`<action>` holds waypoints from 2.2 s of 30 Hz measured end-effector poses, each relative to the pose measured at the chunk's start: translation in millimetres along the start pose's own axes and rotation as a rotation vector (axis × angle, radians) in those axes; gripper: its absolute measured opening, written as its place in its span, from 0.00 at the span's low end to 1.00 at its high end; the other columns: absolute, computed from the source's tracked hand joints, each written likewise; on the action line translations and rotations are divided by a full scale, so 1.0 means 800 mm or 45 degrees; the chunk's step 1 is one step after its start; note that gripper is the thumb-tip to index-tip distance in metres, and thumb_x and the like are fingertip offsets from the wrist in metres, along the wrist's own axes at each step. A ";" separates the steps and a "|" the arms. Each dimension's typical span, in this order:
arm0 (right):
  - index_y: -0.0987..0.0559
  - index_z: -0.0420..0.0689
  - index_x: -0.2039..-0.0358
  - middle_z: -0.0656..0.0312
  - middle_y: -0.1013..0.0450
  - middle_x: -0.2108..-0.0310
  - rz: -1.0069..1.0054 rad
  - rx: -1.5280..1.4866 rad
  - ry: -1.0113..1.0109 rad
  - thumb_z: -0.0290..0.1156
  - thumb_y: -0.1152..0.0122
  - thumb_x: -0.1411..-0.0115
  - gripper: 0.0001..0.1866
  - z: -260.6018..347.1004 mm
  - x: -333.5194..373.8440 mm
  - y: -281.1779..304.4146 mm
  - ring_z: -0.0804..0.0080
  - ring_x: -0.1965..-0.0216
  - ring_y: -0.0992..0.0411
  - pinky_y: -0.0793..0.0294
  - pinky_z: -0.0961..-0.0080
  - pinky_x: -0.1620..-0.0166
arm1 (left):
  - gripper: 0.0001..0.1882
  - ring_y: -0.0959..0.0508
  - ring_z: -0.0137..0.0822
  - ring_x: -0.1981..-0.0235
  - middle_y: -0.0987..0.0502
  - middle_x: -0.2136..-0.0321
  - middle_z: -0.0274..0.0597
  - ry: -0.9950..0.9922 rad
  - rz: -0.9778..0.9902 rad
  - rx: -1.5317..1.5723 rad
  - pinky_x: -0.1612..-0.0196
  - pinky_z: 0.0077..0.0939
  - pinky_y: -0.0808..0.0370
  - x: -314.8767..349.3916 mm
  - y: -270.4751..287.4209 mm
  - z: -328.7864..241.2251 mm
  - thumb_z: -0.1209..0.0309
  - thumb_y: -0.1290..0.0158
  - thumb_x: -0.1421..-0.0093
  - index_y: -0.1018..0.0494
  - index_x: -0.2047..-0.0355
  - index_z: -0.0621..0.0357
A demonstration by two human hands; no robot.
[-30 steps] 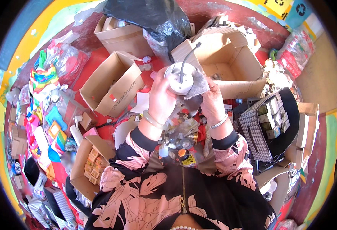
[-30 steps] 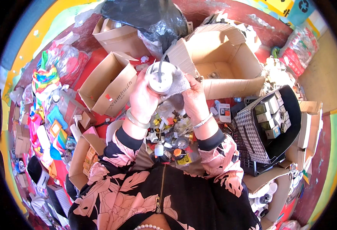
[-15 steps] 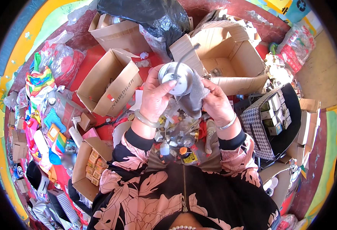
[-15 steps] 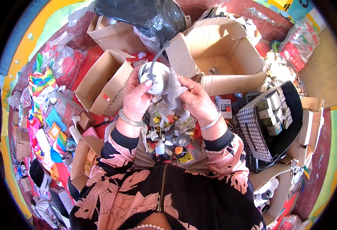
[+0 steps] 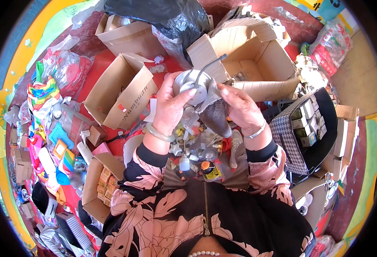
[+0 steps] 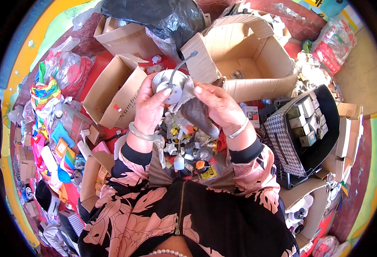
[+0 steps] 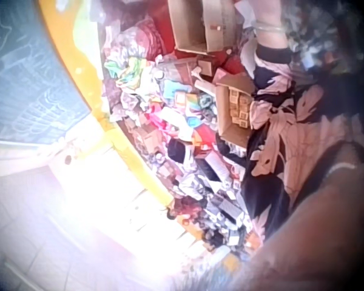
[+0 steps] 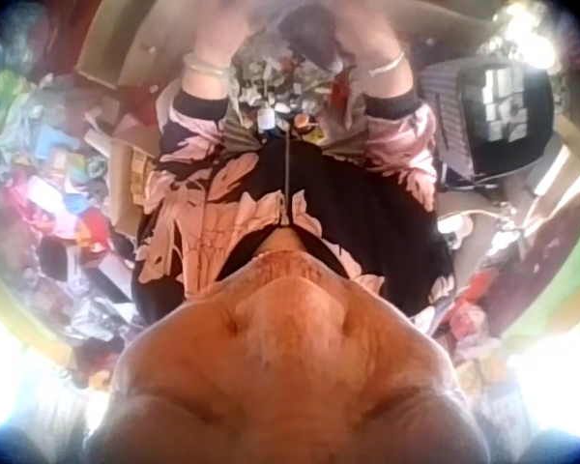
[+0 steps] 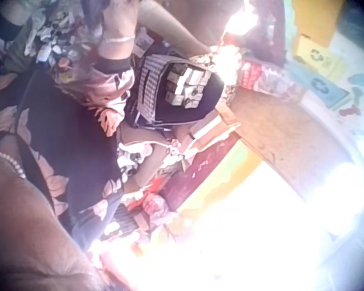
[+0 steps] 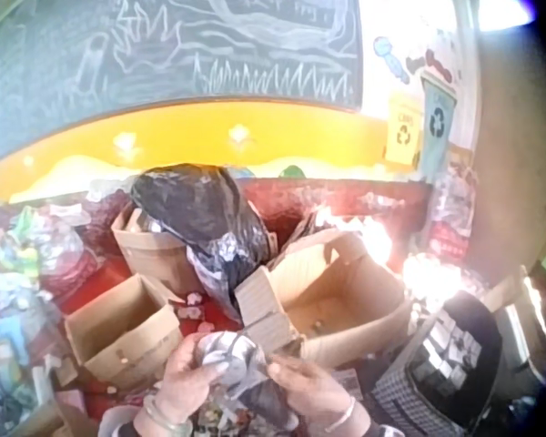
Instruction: The person cleans various small electrical components, including light bulb sockets and a fan motor, using a grey cloth. They wipe the surfaces of each item thoroughly, turning them over to clean all sides, and place the cleaned items into a cardboard box.
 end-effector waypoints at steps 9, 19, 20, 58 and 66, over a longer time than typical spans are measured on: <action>0.24 0.36 0.66 0.61 0.28 0.77 -0.445 1.066 0.334 0.26 0.44 0.45 0.08 0.011 -0.002 0.017 0.82 0.75 0.34 0.33 0.83 0.71 | 0.21 0.29 0.26 0.58 0.28 0.61 0.35 0.052 0.123 -0.162 0.54 0.22 0.31 0.005 -0.011 0.002 0.78 0.44 0.48 0.36 0.54 0.62; 0.29 0.37 0.73 0.57 0.33 0.80 -0.171 1.227 0.365 0.25 0.42 0.47 0.06 0.030 -0.006 -0.005 0.73 0.77 0.38 0.35 0.75 0.71 | 0.24 0.31 0.25 0.59 0.30 0.61 0.34 0.273 0.474 -0.443 0.55 0.21 0.33 0.025 -0.033 0.010 0.71 0.41 0.49 0.36 0.54 0.61; 0.29 0.37 0.73 0.57 0.33 0.80 -0.153 1.179 0.380 0.26 0.43 0.46 0.06 0.028 -0.008 -0.006 0.74 0.76 0.38 0.35 0.75 0.71 | 0.23 0.31 0.24 0.60 0.30 0.62 0.34 0.263 0.470 -0.470 0.55 0.21 0.33 0.024 -0.030 0.009 0.71 0.41 0.49 0.36 0.54 0.61; 0.29 0.38 0.66 0.58 0.31 0.73 0.051 1.287 0.474 0.32 0.48 0.42 0.10 0.025 -0.006 -0.022 0.69 0.70 0.32 0.32 0.75 0.65 | 0.25 0.30 0.31 0.58 0.31 0.60 0.38 -0.003 0.554 -1.006 0.55 0.25 0.33 0.022 -0.031 -0.027 0.73 0.42 0.50 0.39 0.53 0.60; 0.30 0.36 0.60 0.62 0.31 0.64 -0.112 0.457 0.734 0.45 0.46 0.41 0.22 0.025 0.008 -0.010 0.77 0.63 0.33 0.34 0.81 0.59 | 0.28 0.30 0.29 0.57 0.30 0.62 0.37 -0.148 0.285 -0.364 0.53 0.25 0.33 0.025 -0.015 -0.039 0.75 0.38 0.53 0.38 0.54 0.62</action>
Point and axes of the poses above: each hand's wrist, its own x-axis away from the middle knuckle, its own y-axis out of the back of the hand, z = x × y, the point moved 8 cm from there along -x, towards the middle knuckle
